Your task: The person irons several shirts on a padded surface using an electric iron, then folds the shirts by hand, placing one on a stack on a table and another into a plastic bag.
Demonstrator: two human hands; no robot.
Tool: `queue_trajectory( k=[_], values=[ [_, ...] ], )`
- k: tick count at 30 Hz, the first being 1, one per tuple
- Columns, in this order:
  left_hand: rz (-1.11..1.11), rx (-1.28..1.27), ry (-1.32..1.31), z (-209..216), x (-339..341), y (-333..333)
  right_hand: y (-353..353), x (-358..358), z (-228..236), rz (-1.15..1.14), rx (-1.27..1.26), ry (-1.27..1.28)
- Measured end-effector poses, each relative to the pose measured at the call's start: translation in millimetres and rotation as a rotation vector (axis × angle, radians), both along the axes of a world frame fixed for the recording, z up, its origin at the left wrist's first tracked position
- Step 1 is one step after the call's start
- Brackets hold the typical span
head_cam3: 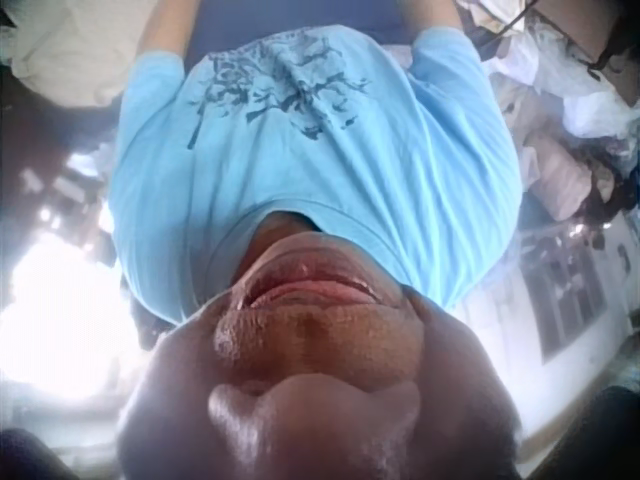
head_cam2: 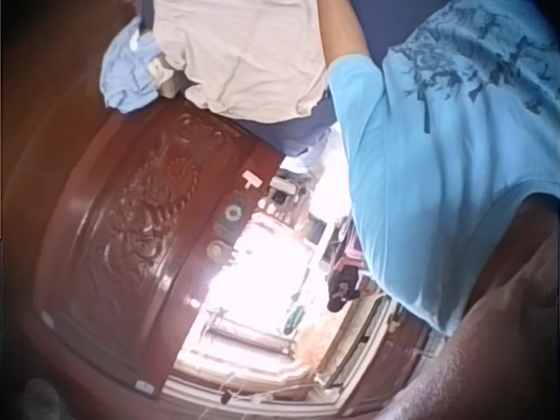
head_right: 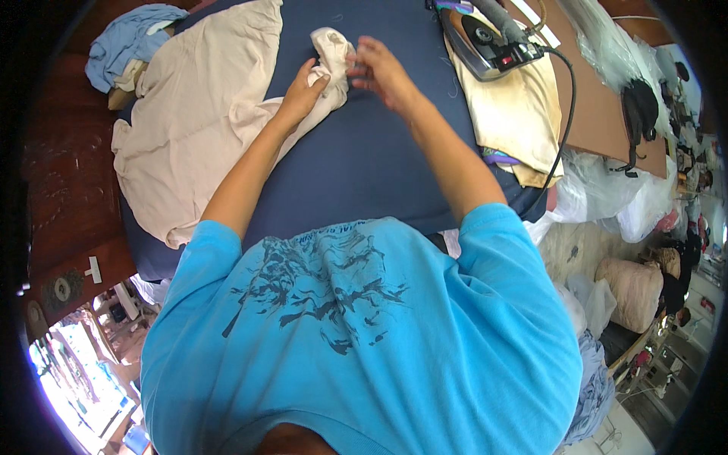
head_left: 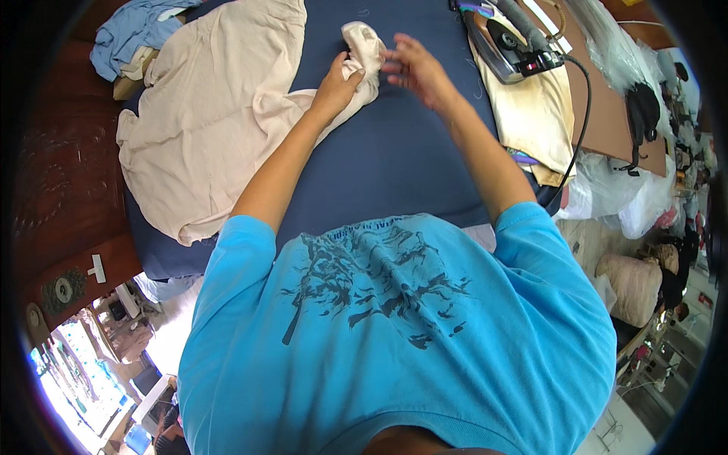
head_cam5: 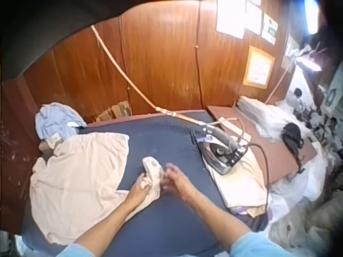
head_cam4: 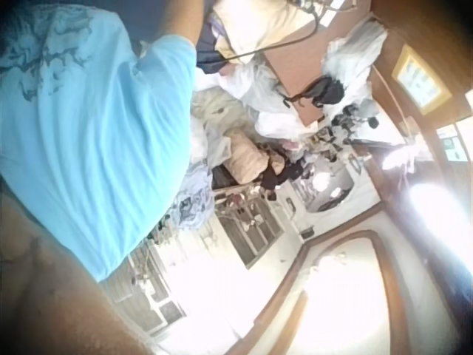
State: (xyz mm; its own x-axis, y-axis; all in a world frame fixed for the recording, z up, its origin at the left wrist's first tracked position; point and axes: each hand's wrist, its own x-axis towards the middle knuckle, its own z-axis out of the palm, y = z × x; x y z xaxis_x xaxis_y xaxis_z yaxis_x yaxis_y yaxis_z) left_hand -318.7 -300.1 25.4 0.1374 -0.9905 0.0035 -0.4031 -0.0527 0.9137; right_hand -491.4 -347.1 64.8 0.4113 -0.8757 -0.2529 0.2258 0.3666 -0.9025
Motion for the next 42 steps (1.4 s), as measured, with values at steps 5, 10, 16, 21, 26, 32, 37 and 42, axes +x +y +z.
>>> queue_trajectory(
  k=[5, 10, 16, 21, 26, 32, 37, 42],
  values=[
    [0.279, -0.250, -0.574, 12, -8, 20, 0, -7, -57, -0.050, -0.497, 0.465],
    [0.262, -0.002, -0.653, 20, -12, 16, -13, 20, -37, -0.088, -1.117, 0.800],
    [0.035, -0.025, -0.427, 3, 17, -25, -44, 37, -35, 0.149, -1.062, 0.847],
    [0.050, 0.030, 0.079, 27, 17, -3, 2, 18, 10, 0.187, -0.684, 0.669],
    [0.219, -0.091, 0.722, 33, 25, 12, 17, -23, -3, 0.144, -0.956, 0.485],
    [0.127, -0.137, 0.890, 32, 9, 14, 31, 3, -1, 0.023, -0.966, 0.921],
    [0.125, -0.187, 0.635, 29, -1, 14, 41, 23, 14, 0.072, -0.988, 1.136],
    [0.196, -0.197, 0.432, 20, -2, 14, 43, 11, 16, 0.060, -1.101, 1.162]
  ],
)
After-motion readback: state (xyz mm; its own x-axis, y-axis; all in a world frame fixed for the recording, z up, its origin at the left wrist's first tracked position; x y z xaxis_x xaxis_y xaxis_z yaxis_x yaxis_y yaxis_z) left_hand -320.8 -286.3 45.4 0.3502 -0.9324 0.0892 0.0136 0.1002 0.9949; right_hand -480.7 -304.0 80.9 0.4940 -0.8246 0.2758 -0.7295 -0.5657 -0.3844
